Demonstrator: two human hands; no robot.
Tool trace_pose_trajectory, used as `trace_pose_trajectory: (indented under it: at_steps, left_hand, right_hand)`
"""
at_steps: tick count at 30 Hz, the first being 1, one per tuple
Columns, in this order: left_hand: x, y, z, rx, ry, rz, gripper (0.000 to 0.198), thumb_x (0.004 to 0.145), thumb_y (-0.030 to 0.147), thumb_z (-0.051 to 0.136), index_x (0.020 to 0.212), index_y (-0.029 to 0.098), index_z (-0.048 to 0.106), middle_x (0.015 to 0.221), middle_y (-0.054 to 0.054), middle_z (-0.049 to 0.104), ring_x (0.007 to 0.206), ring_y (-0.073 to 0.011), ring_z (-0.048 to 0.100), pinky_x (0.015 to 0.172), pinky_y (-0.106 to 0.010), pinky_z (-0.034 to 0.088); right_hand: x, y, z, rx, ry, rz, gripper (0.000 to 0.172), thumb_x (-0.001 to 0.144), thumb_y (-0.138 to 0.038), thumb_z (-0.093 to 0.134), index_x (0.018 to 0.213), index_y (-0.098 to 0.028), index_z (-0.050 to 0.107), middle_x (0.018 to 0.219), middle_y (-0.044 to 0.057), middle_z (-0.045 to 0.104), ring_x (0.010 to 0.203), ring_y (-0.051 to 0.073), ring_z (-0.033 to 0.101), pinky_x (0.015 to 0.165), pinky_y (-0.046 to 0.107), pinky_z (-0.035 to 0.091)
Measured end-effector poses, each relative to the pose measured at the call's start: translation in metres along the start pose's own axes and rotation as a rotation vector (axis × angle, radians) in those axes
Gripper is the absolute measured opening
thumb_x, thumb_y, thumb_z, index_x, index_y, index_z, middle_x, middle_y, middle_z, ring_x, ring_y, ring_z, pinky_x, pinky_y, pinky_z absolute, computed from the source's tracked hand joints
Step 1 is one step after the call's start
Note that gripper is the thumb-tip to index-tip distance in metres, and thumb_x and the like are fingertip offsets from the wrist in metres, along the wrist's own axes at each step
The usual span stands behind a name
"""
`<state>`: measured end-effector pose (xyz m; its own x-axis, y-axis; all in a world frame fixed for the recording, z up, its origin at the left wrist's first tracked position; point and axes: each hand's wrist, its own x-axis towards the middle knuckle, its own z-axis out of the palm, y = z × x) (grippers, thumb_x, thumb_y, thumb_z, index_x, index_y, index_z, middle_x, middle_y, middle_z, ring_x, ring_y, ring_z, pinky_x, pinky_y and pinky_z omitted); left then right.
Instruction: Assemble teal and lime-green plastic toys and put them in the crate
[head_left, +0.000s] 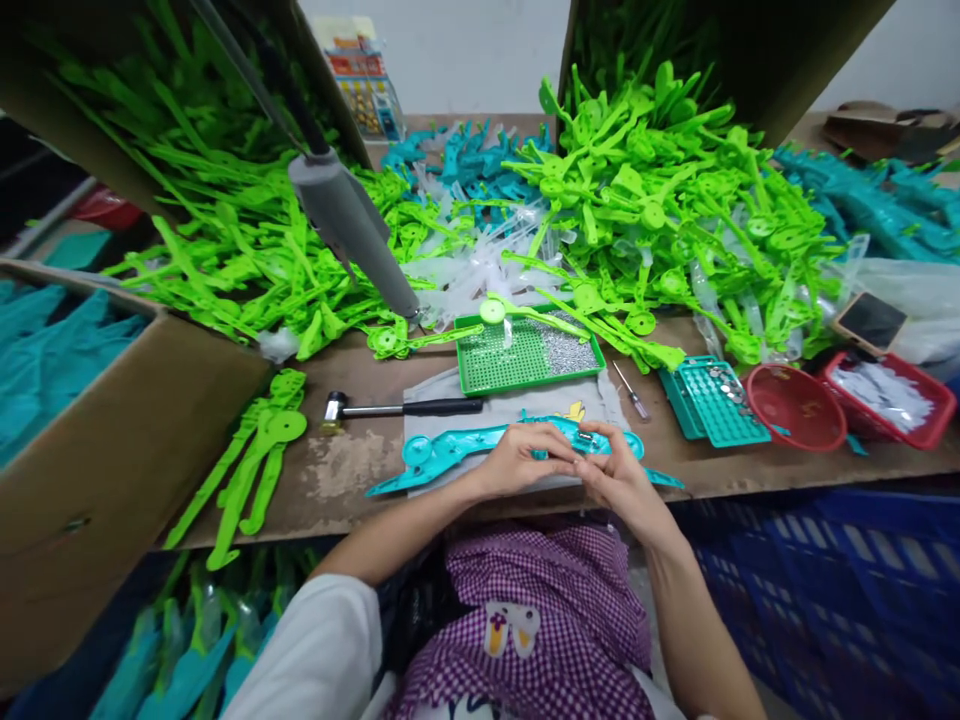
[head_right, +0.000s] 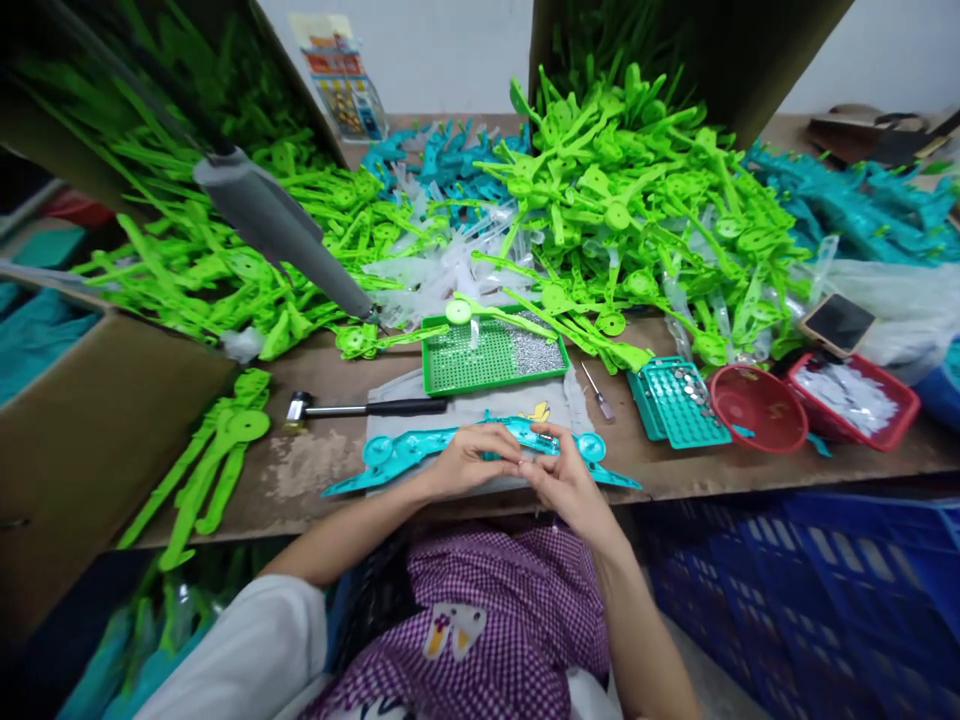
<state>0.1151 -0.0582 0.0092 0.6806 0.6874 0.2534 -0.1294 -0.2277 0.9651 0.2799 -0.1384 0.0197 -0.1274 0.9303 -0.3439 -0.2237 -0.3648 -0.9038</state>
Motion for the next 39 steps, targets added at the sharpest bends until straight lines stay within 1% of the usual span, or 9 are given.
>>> trace_pose_trajectory:
  at_steps: [6, 10, 14, 17, 22, 24, 29, 34, 39]
  left_hand:
    - [0.002, 0.000, -0.003, -0.171, 0.027, -0.109, 0.018, 0.076, 0.035, 0.076, 0.081, 0.017, 0.074, 0.078, -0.005, 0.068, 0.075, -0.0139, 0.062, 0.071, -0.026, 0.049]
    - [0.007, -0.005, -0.005, -0.494, 0.103, -0.187, 0.026, 0.070, 0.038, 0.080, 0.077, 0.015, 0.070, 0.080, -0.003, 0.061, 0.069, -0.0096, 0.057, 0.063, -0.021, 0.046]
    - [0.015, 0.001, -0.013, -0.709, 0.151, -0.271, 0.033, 0.068, 0.040, 0.082, 0.082, 0.014, 0.068, 0.084, -0.002, 0.058, 0.065, -0.0070, 0.055, 0.063, -0.021, 0.045]
    - [0.006, 0.019, -0.022, -0.603, 0.163, -0.397, 0.042, 0.067, 0.028, 0.084, 0.104, 0.017, 0.067, 0.101, -0.005, 0.063, 0.079, -0.0103, 0.060, 0.072, -0.023, 0.047]
    - [-0.055, 0.039, -0.013, -0.484, 0.294, -0.607, 0.044, 0.072, 0.018, 0.078, 0.114, 0.018, 0.064, 0.111, -0.010, 0.066, 0.102, -0.0189, 0.061, 0.091, -0.031, 0.046]
    - [-0.075, 0.034, -0.004, -0.543, 0.503, -0.690, 0.044, 0.071, 0.016, 0.078, 0.112, 0.018, 0.063, 0.117, -0.010, 0.065, 0.111, -0.0210, 0.059, 0.097, -0.033, 0.045]
    - [-0.074, 0.018, 0.005, -0.844, 0.859, -0.788, 0.030, 0.070, 0.008, 0.073, 0.098, 0.013, 0.064, 0.116, -0.013, 0.066, 0.114, -0.0218, 0.061, 0.107, -0.034, 0.041]
    - [-0.054, 0.017, 0.003, -0.784, 0.817, -0.706, 0.018, 0.073, 0.019, 0.076, 0.087, 0.014, 0.067, 0.099, -0.008, 0.072, 0.101, -0.0191, 0.066, 0.103, -0.034, 0.045]
    - [-0.045, 0.001, 0.001, -0.633, 0.648, -0.619, 0.033, 0.076, 0.038, 0.075, 0.094, 0.011, 0.070, 0.102, -0.012, 0.073, 0.105, -0.0256, 0.065, 0.098, -0.042, 0.048]
  right_hand:
    - [-0.005, -0.002, 0.000, -0.304, 0.087, -0.078, 0.035, 0.083, -0.054, 0.058, 0.075, -0.023, 0.045, 0.049, -0.009, 0.042, 0.041, 0.007, 0.035, 0.041, 0.021, 0.027]
    - [-0.021, -0.010, 0.011, -0.666, 0.316, -0.385, 0.017, 0.090, -0.036, 0.055, 0.088, -0.021, 0.062, 0.076, 0.001, 0.066, 0.066, 0.013, 0.058, 0.062, 0.025, 0.043]
    - [-0.011, -0.014, 0.016, -0.738, 0.387, -0.508, 0.017, 0.090, -0.032, 0.055, 0.083, -0.020, 0.064, 0.065, -0.001, 0.063, 0.056, 0.012, 0.053, 0.056, 0.024, 0.041]
    - [0.008, -0.011, 0.010, -0.719, 0.443, -0.561, 0.015, 0.090, -0.032, 0.056, 0.087, -0.020, 0.065, 0.069, 0.000, 0.064, 0.060, 0.012, 0.055, 0.059, 0.024, 0.042]
    - [0.038, 0.007, -0.005, -0.690, 0.298, -0.506, 0.017, 0.090, -0.032, 0.054, 0.087, -0.019, 0.065, 0.079, 0.003, 0.066, 0.073, 0.015, 0.059, 0.068, 0.027, 0.046]
    - [0.047, 0.016, -0.010, -0.649, 0.290, -0.454, 0.019, 0.090, -0.035, 0.054, 0.086, -0.019, 0.064, 0.080, 0.003, 0.066, 0.074, 0.016, 0.060, 0.069, 0.028, 0.046]
    - [0.046, 0.021, -0.018, -0.620, 0.186, -0.433, 0.020, 0.088, -0.037, 0.057, 0.082, -0.020, 0.065, 0.078, 0.002, 0.064, 0.073, 0.016, 0.057, 0.068, 0.028, 0.045]
    - [0.036, 0.013, -0.021, -0.667, 0.093, -0.455, 0.019, 0.089, -0.035, 0.057, 0.080, -0.020, 0.065, 0.073, 0.001, 0.059, 0.067, 0.014, 0.052, 0.063, 0.027, 0.042]
    - [0.031, 0.006, -0.020, -0.798, 0.020, -0.505, 0.020, 0.091, -0.034, 0.054, 0.081, -0.021, 0.066, 0.072, 0.001, 0.060, 0.069, 0.015, 0.054, 0.067, 0.028, 0.041]
